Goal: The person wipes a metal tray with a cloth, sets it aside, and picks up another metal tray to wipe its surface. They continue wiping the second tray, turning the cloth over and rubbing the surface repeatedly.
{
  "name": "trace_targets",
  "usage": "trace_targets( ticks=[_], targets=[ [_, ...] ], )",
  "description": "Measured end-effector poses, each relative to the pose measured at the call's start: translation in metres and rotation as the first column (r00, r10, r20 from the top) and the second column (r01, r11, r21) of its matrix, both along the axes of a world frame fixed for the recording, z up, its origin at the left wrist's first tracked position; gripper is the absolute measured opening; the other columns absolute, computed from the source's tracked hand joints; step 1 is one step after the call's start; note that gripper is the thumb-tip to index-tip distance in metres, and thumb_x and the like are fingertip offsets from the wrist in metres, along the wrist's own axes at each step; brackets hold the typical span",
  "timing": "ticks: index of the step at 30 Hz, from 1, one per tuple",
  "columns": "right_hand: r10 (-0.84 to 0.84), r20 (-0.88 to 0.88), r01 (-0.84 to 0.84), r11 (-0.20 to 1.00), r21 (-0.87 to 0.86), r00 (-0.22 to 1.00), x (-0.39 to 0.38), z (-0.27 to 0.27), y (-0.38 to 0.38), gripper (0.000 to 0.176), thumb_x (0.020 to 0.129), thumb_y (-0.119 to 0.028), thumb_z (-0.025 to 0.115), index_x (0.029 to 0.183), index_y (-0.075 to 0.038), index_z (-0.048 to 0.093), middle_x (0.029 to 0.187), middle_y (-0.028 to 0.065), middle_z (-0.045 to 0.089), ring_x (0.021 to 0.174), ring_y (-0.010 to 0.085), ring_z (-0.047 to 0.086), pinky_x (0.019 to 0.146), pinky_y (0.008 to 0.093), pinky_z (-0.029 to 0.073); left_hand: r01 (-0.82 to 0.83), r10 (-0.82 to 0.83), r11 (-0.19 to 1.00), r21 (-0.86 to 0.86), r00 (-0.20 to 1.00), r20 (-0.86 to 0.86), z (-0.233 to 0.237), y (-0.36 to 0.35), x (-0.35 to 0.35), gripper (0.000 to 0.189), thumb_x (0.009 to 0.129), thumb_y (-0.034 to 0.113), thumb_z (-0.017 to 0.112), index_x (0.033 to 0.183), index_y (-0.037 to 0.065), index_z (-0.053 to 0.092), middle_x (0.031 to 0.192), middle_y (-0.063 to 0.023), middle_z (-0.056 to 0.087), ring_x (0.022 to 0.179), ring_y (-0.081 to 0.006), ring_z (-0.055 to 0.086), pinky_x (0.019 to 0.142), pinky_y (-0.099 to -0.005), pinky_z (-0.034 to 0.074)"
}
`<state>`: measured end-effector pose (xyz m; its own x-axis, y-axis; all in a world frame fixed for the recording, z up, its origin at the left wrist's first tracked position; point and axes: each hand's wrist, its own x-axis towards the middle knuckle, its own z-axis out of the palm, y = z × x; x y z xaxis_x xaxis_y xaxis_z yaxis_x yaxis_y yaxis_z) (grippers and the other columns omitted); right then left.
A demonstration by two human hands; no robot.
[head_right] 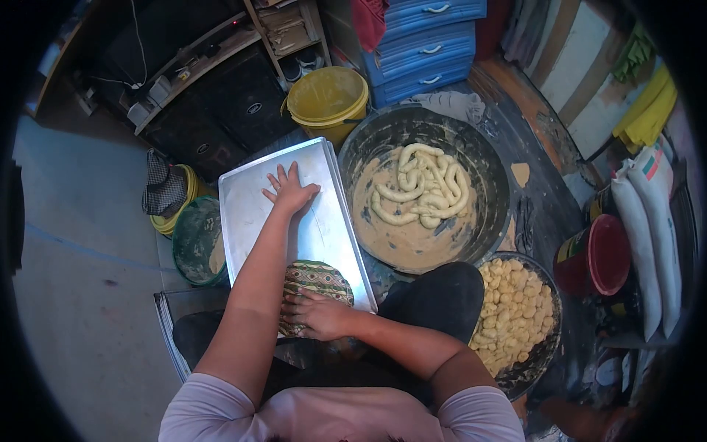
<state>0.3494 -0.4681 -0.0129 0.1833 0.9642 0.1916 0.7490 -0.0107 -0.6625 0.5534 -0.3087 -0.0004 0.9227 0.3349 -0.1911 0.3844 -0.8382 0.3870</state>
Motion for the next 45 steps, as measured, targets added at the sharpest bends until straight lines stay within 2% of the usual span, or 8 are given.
trace_targets(
  ticks=[4,6,9,19,24,32,34,45],
  targets=[
    [0.006,0.0,-0.006,1.0,-0.012,1.0,0.001,0.004,-0.001,0.05,0.086,-0.026,0.053,0.132,-0.007,0.046,0.143,0.0121,0.037,0.138,0.0272,0.025,0.115,0.047,0.011,0.016,-0.016,1.0,-0.027,1.0,-0.013,0.01,-0.002,-0.005,0.111,0.059,0.052,0.072,0.148,0.015,0.017,0.154,-0.0202,-0.001,0.139,-0.0426,-0.014,0.105,-0.0621,-0.01],
    [0.003,0.0,-0.003,1.0,-0.004,1.0,0.0,0.002,0.0,0.05,0.087,-0.026,0.053,0.132,-0.007,0.047,0.143,0.012,0.037,0.138,0.027,0.025,0.115,0.0471,0.011,0.074,-0.07,0.996,0.05,0.994,-0.083,0.018,-0.007,-0.01,0.109,0.061,0.049,0.073,0.148,0.016,0.016,0.153,-0.0208,0.0,0.138,-0.0444,-0.014,0.102,-0.0656,-0.01],
    [0.012,0.0,-0.012,1.0,-0.009,1.0,0.001,0.0,0.0,0.049,0.088,-0.027,0.052,0.132,-0.007,0.046,0.143,0.0124,0.036,0.138,0.0274,0.024,0.115,0.048,0.011,0.147,-0.144,0.989,0.025,0.984,-0.107,0.023,-0.004,-0.012,0.108,0.062,0.047,0.072,0.149,0.017,0.014,0.154,-0.0202,-0.001,0.138,-0.045,-0.015,0.101,-0.0669,-0.01],
    [0.005,0.001,-0.005,1.0,-0.009,1.0,0.0,-0.001,0.0,0.048,0.087,-0.026,0.053,0.131,-0.007,0.048,0.143,0.0117,0.037,0.138,0.0265,0.025,0.115,0.0468,0.011,0.135,-0.138,0.989,-0.06,0.989,-0.06,0.008,0.009,-0.003,0.108,0.061,0.045,0.073,0.148,0.017,0.016,0.154,-0.0189,-0.002,0.138,-0.0443,-0.015,0.1,-0.0677,-0.01],
    [0.029,-0.011,-0.03,0.999,-0.038,1.0,0.003,0.003,-0.001,0.049,0.089,-0.026,0.051,0.133,-0.007,0.046,0.144,0.0124,0.035,0.138,0.0284,0.023,0.114,0.0494,0.01,0.101,-0.1,0.995,-0.003,0.99,-0.103,0.021,-0.005,-0.01,0.109,0.062,0.047,0.073,0.149,0.018,0.014,0.154,-0.017,-0.003,0.139,-0.0419,-0.016,0.102,-0.065,-0.012],
    [0.032,-0.01,-0.032,0.999,-0.035,0.999,0.002,-0.001,0.0,0.048,0.089,-0.026,0.051,0.134,-0.008,0.045,0.144,0.0128,0.035,0.139,0.0281,0.021,0.114,0.0497,0.01,0.121,-0.125,0.991,-0.048,0.987,-0.097,0.006,0.009,-0.001,0.111,0.06,0.051,0.073,0.149,0.019,0.015,0.155,-0.0159,-0.003,0.139,-0.042,-0.016,0.103,-0.0641,-0.012],
    [0.008,-0.015,-0.008,1.0,-0.006,1.0,0.002,-0.001,-0.001,0.047,0.087,-0.027,0.053,0.129,-0.006,0.05,0.142,0.0124,0.038,0.137,0.0267,0.025,0.115,0.0472,0.011,0.123,-0.127,0.991,-0.046,0.987,-0.098,0.009,0.007,-0.003,0.111,0.06,0.053,0.072,0.149,0.019,0.015,0.155,-0.0157,-0.003,0.139,-0.042,-0.015,0.103,-0.064,-0.012],
    [0.013,-0.019,-0.012,1.0,0.02,1.0,0.003,0.004,-0.002,0.046,0.088,-0.028,0.052,0.128,-0.005,0.051,0.142,0.0129,0.038,0.138,0.0268,0.025,0.114,0.048,0.011,0.084,-0.079,0.995,0.046,0.992,-0.099,0.017,-0.007,-0.008,0.115,0.058,0.062,0.071,0.149,0.017,0.015,0.155,-0.0138,-0.001,0.14,-0.039,-0.011,0.104,-0.0629,-0.011]
  ],
)
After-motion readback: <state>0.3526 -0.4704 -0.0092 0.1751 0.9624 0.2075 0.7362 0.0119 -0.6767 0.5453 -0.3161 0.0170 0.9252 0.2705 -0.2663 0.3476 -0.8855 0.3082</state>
